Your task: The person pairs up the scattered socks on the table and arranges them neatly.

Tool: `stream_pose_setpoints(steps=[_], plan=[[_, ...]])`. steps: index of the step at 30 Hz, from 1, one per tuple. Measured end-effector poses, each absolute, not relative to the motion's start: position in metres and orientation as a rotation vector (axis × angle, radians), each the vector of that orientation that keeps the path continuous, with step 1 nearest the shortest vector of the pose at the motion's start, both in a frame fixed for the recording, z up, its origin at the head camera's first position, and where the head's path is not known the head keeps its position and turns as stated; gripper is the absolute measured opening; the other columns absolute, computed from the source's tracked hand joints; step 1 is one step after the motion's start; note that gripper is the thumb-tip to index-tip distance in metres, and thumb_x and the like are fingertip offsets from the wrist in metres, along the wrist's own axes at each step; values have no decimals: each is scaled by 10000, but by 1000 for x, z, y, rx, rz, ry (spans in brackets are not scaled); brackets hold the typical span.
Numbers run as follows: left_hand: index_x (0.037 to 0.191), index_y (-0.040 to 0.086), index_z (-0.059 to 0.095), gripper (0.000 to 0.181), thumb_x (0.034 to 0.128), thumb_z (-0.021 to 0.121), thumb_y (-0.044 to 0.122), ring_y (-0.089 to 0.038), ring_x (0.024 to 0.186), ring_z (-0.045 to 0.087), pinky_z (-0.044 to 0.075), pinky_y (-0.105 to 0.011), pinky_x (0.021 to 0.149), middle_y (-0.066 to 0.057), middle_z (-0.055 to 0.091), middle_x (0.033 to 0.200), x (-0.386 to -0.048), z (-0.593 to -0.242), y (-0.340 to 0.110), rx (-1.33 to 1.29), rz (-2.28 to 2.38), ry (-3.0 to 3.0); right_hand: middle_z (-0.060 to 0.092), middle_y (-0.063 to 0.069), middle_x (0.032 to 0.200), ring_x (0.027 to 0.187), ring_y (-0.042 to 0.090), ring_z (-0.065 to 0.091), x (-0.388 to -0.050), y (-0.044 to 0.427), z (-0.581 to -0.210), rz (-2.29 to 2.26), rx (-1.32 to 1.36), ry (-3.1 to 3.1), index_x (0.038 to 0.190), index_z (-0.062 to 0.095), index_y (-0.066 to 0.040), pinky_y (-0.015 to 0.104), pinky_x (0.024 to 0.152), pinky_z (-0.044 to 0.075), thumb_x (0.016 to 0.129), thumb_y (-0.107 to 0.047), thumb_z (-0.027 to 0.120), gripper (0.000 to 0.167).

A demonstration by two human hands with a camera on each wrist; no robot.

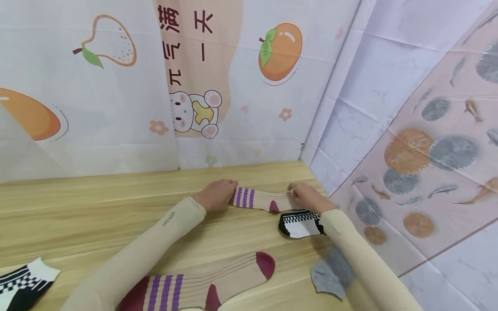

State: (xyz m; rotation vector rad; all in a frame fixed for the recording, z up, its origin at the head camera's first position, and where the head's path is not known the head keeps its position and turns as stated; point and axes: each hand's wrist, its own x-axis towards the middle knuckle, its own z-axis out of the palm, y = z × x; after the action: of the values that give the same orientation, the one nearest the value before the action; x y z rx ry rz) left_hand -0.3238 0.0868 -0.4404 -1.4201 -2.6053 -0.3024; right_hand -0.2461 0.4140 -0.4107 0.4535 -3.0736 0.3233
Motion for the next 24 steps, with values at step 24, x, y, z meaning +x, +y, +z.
stream_pose_setpoints(steps=[24], plan=[[1040,64,478,237,910,653,-28,-182,708,514,466,-299,635,-30,539,780,-330,-420,58,-1403,-514,-2740,673,143,822,746,323,658,-253,416,-406,221,323,-2869,985,560,-37,478,664,530,919,-11,626,97]])
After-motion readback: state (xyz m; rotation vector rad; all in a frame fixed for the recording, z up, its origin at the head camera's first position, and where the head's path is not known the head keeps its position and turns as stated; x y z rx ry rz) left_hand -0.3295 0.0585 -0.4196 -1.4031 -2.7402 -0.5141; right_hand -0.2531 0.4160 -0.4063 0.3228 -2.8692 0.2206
